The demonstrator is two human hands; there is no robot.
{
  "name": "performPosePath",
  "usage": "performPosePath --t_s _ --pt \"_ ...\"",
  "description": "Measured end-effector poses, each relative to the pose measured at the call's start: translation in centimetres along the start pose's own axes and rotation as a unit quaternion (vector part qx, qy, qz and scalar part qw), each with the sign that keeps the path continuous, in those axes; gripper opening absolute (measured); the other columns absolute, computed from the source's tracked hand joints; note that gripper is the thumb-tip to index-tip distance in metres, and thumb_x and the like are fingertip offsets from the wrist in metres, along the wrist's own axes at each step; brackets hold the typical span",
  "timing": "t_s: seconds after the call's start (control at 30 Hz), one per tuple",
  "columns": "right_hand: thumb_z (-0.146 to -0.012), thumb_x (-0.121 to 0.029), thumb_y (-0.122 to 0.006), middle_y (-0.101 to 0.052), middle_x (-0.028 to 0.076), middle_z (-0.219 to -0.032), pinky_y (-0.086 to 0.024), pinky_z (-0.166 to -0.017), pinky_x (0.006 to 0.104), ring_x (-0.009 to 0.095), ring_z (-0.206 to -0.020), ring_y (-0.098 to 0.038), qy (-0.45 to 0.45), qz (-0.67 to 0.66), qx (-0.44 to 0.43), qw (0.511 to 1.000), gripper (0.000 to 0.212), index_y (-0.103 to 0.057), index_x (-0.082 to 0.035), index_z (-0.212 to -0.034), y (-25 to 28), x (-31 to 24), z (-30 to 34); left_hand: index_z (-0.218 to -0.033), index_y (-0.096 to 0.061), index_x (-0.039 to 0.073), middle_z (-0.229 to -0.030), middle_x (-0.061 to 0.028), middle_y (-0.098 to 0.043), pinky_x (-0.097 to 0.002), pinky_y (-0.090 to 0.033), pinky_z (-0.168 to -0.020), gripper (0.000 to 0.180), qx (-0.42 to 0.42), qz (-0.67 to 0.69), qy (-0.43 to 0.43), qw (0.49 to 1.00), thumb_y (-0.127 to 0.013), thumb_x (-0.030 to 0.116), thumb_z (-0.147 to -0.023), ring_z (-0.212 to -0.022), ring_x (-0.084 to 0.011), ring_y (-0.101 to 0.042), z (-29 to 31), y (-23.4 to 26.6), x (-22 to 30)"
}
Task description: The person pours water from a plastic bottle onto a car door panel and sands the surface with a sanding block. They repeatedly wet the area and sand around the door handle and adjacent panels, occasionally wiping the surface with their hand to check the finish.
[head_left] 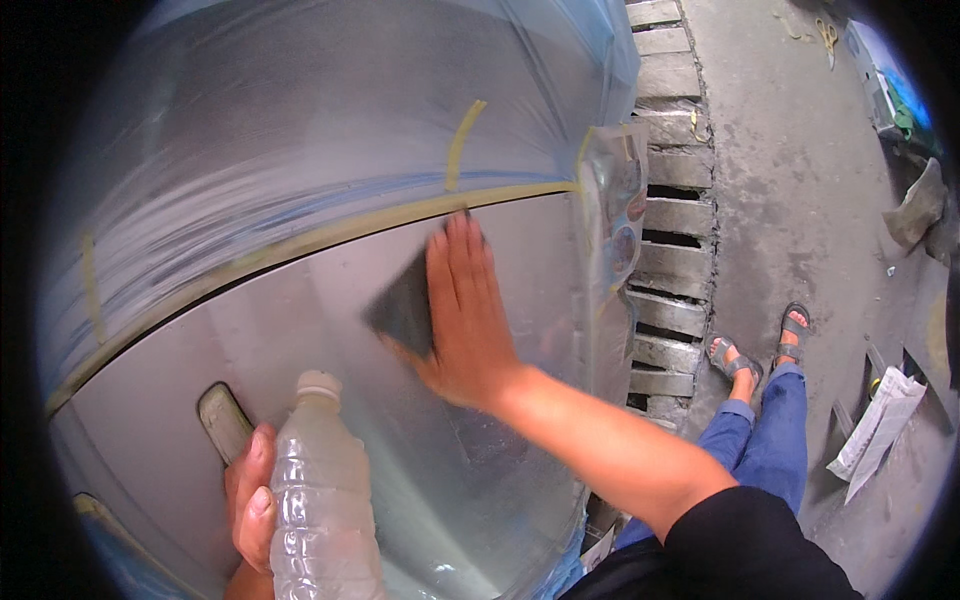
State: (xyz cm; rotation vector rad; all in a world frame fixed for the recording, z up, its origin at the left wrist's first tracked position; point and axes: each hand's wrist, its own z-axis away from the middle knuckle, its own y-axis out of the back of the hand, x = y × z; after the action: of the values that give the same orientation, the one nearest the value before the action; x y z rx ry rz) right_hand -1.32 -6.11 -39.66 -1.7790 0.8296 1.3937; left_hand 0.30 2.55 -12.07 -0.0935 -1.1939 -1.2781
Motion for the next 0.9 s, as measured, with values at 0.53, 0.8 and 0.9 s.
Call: performPosePath --t_s 0.53,0.8,0.9 --pt "-0.079 -0.014 -0.062 -0.012 0.034 -0.154 -0.009 -0.119 0.0541 0.048 -0.146 -0.008 0.048 0.007 -0.075 0.996 0.081 -0.021 0.013 -0.144 -1.2 -0.6 6.6 -0.149 -0.032 0.015 -0.135 -0.0171 -0.052 -0.0488 -0.061 -0.072 0.061 0.032 0.035 0.038 0.998 -0.045 0.04 -0.094 -0.111 -0.0357 -0.06 0.1 -0.1 0.0" --pt "-0.07 -0.018 -0.07 -0.013 0.04 -0.15 -0.014 -0.116 0.0598 0.055 -0.142 -0.012 0.065 -0.021 -0.057 0.996 0.095 -0.018 0.017 -0.143 0.9 -0.7 -0.5 -0.149 -0.033 0.015 -0.136 -0.0161 -0.051 -0.0479 -0.062 -0.071 0.061 0.034 0.026 0.035 0.998 -0.045 0.039 -0.094 -0.111 -0.0351 -0.06 -0.2 -0.1 0.1" --pt "-0.07 -0.02 -0.072 -0.015 0.038 -0.151 -0.014 -0.117 0.0565 0.053 -0.142 -0.014 0.097 0.011 -0.086 0.991 0.097 -0.019 0.014 -0.144 -0.7 -0.6 6.9 -0.149 -0.033 0.015 -0.137 -0.0158 -0.051 -0.0476 -0.062 -0.07 0.061 0.035 0.021 0.04 0.998 -0.045 0.039 -0.094 -0.111 -0.0348 -0.06 -0.1 -0.3 0.5"
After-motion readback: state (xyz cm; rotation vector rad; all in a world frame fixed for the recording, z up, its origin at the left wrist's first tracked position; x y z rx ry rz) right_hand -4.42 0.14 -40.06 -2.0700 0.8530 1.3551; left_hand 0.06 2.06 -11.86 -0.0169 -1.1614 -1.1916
